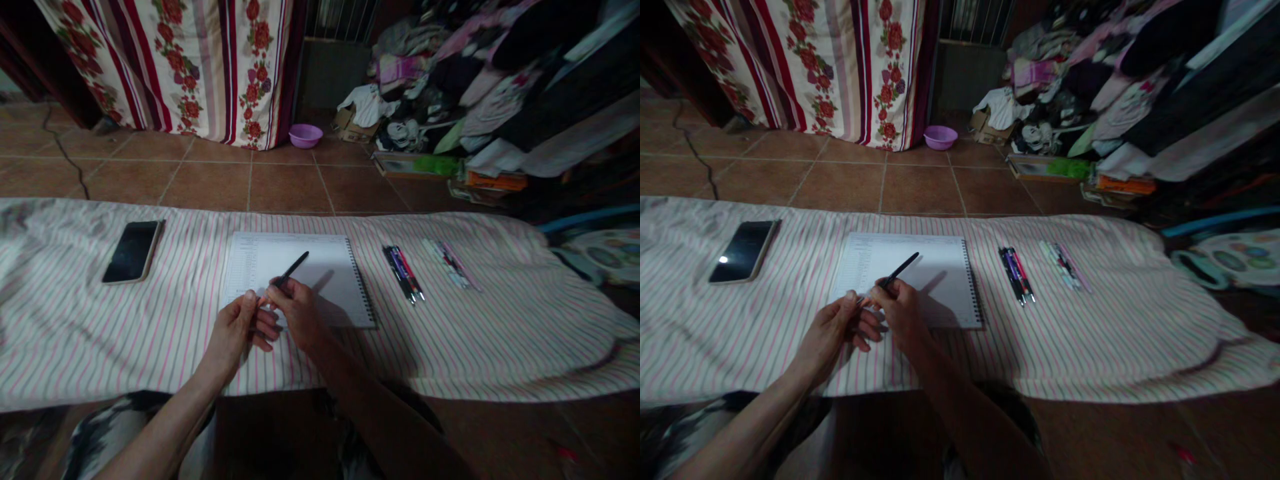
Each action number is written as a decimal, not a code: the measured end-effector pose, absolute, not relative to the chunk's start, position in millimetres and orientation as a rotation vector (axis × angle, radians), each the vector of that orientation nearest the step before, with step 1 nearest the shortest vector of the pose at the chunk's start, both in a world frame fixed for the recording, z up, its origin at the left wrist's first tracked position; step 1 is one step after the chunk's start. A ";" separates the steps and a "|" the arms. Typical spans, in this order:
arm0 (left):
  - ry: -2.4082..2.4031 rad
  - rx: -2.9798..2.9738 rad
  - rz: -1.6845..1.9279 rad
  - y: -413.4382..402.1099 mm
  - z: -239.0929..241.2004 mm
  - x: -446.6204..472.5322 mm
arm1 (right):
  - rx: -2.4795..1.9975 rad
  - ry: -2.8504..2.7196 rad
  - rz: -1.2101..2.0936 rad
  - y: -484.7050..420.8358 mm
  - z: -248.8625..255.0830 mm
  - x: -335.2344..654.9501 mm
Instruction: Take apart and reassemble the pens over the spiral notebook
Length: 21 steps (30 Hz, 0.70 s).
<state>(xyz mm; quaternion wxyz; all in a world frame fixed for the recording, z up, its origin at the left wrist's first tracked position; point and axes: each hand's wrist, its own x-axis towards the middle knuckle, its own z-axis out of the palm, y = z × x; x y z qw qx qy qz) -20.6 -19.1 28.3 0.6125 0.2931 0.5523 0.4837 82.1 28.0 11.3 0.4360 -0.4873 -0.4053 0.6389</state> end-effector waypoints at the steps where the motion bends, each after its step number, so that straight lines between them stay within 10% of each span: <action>1: 1.287 0.702 1.128 -18.8 27.9 -21.0 | -1.204 -1.005 1.603 27.8 10.4 82.0; 21: 1.399 0.851 1.068 -24.9 18.3 -12.3 | -1.142 -1.003 1.621 26.0 16.9 79.9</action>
